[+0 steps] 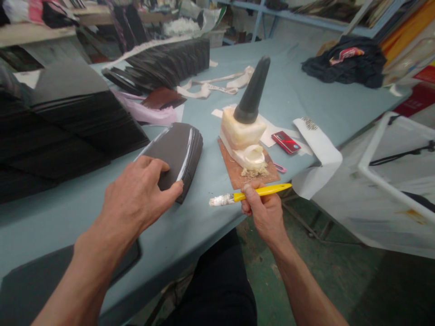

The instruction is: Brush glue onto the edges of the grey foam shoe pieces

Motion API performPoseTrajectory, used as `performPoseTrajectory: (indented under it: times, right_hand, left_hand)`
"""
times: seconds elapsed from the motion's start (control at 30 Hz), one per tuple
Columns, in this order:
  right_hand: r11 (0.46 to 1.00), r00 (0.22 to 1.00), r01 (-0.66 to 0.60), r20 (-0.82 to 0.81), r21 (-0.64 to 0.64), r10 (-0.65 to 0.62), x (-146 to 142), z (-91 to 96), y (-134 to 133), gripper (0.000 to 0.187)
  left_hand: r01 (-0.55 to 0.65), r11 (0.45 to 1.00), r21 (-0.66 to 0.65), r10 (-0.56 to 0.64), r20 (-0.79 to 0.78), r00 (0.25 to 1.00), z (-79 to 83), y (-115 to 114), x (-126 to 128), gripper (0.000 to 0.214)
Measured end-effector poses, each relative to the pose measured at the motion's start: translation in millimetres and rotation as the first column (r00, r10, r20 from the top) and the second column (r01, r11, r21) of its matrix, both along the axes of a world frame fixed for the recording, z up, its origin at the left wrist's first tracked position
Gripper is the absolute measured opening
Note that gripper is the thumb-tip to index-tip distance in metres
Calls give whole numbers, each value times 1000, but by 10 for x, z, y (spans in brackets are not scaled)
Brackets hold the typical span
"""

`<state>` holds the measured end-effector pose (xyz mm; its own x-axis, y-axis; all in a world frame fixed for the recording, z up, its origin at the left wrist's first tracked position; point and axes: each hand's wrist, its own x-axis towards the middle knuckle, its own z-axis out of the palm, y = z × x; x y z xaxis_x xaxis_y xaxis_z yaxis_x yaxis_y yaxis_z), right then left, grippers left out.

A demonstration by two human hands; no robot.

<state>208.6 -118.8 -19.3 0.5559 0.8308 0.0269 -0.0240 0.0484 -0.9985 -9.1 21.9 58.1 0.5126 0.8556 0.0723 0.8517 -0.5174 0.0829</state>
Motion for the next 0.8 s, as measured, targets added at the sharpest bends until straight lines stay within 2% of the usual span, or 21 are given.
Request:
performPoseTrajectory:
  times: [0.1,0.3,0.57,0.7,0.8]
  right_hand:
    - [1000,1000,-1,17,3,1,-7,38,-15,50]
    - [999,999,33,-1,13,-33,-34,61,-40,51]
    - [998,997,59,-41,27,-58,-68,67,-72,47]
    - [988,991,120,-75,97,-113,-116,101,-78,47]
    - [976,988,143,-85,164,-131,-165,137,-101,40]
  left_hand:
    - [15,999,-31,-15,-3,1000,12,37,-38,47]
    - [52,998,-45,-50,34,998,47,57,-63,38]
    - [4,1000,-30,-5,-34,999,40,-59,-36,37]
    - [45,999,-5,-45,37,998,-28,-12,-147,34]
    - [60,998,26,-64,168,984,-86,60,-258,24]
